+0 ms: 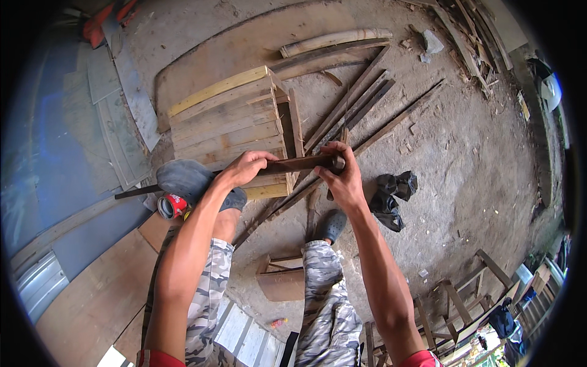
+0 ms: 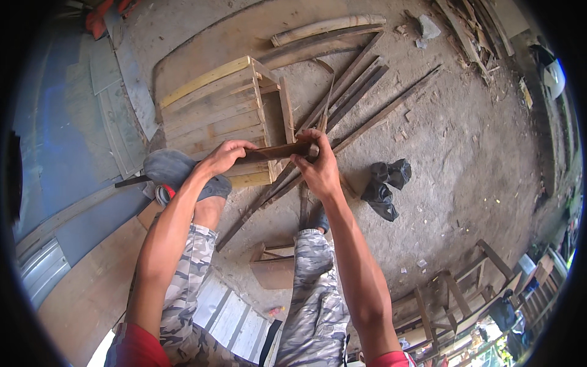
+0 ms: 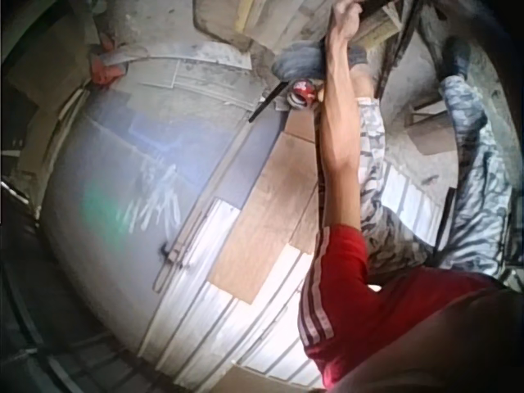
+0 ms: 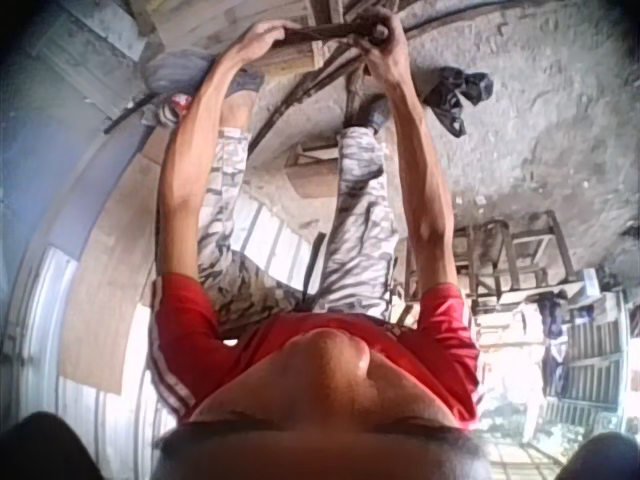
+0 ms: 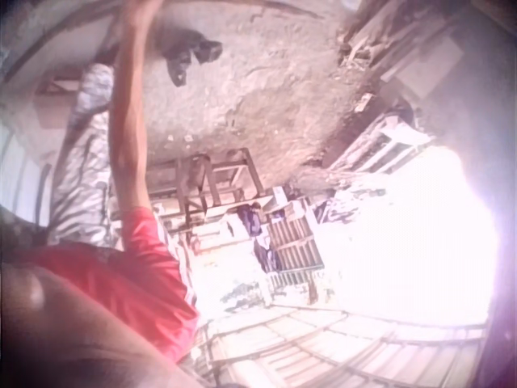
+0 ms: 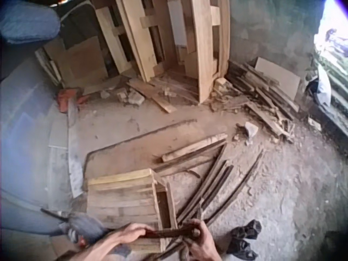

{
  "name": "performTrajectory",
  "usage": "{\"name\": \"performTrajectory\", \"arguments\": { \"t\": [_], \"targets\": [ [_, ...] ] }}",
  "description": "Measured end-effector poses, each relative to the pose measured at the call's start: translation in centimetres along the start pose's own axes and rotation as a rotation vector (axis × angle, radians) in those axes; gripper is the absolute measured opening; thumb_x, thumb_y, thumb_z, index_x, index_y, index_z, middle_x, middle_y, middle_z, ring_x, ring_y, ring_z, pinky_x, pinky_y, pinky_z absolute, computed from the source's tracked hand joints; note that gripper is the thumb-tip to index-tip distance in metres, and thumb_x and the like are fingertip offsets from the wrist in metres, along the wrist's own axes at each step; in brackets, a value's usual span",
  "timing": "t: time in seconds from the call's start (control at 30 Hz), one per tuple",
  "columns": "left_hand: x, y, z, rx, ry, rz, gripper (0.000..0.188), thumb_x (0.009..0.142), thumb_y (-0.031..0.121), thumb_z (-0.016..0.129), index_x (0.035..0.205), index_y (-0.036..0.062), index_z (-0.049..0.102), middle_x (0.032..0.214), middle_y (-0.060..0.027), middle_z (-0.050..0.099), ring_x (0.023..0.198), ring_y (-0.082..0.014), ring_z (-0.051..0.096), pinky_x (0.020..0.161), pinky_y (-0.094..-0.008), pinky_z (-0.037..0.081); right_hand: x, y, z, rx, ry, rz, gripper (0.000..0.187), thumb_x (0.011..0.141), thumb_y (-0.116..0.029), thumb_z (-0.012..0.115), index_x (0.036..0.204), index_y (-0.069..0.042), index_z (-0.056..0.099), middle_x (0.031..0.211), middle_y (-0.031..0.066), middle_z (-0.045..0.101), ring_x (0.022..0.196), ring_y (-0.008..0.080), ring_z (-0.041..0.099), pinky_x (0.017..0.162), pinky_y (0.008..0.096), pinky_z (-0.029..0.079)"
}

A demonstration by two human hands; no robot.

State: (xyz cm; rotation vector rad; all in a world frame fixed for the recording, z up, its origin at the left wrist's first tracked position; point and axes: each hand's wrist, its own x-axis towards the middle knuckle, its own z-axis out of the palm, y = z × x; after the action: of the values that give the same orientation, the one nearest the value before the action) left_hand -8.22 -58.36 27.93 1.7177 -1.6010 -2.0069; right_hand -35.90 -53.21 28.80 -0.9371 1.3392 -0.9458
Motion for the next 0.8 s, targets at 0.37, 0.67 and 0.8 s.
{"name": "performTrajectory", "arguments": {
  "t": [0.37,0.67,0.8],
  "targets": [
    [-2.1,0.9,4.0,0.436,0.486,0.553,0.027,0.080,0.005,0.071,0.107,0.0036,0.074,0.112,-0.0091,0.069,0.104,-0.0267,0.065,0.093,-0.0348,0.051,0.1,0.3,-0.3,0.002,-0.028,0.011,0.052,0.083,0.008,0.072,0.128,-0.007,0.052,0.123,0.0072,0.062,0.114,0.0179,0.061,0.093,0.0314,0.054],
    [-1.2,1.7,7.0,0.366,0.738,0.563,0.014,0.089,0.015,0.075,0.097,0.0032,0.075,0.094,-0.0074,0.072,0.090,-0.0236,0.067,0.081,-0.0332,0.052,0.2,0.5,-0.1,-0.001,-0.022,0.002,0.050,0.083,0.008,0.072,0.127,-0.008,0.053,0.121,0.0063,0.062,0.113,0.0172,0.061,0.090,0.0310,0.054],
    [-1.4,1.3,7.9,-0.122,0.854,0.266,0.026,0.099,0.026,0.067,0.091,0.0021,0.073,0.086,-0.0058,0.072,0.082,-0.0138,0.066,0.078,-0.0283,0.050,0.3,0.4,-0.1,-0.018,-0.018,0.072,0.049,0.083,0.006,0.072,0.126,-0.009,0.053,0.119,0.0057,0.063,0.110,0.0171,0.062,0.090,0.0315,0.054]
  ]
}}
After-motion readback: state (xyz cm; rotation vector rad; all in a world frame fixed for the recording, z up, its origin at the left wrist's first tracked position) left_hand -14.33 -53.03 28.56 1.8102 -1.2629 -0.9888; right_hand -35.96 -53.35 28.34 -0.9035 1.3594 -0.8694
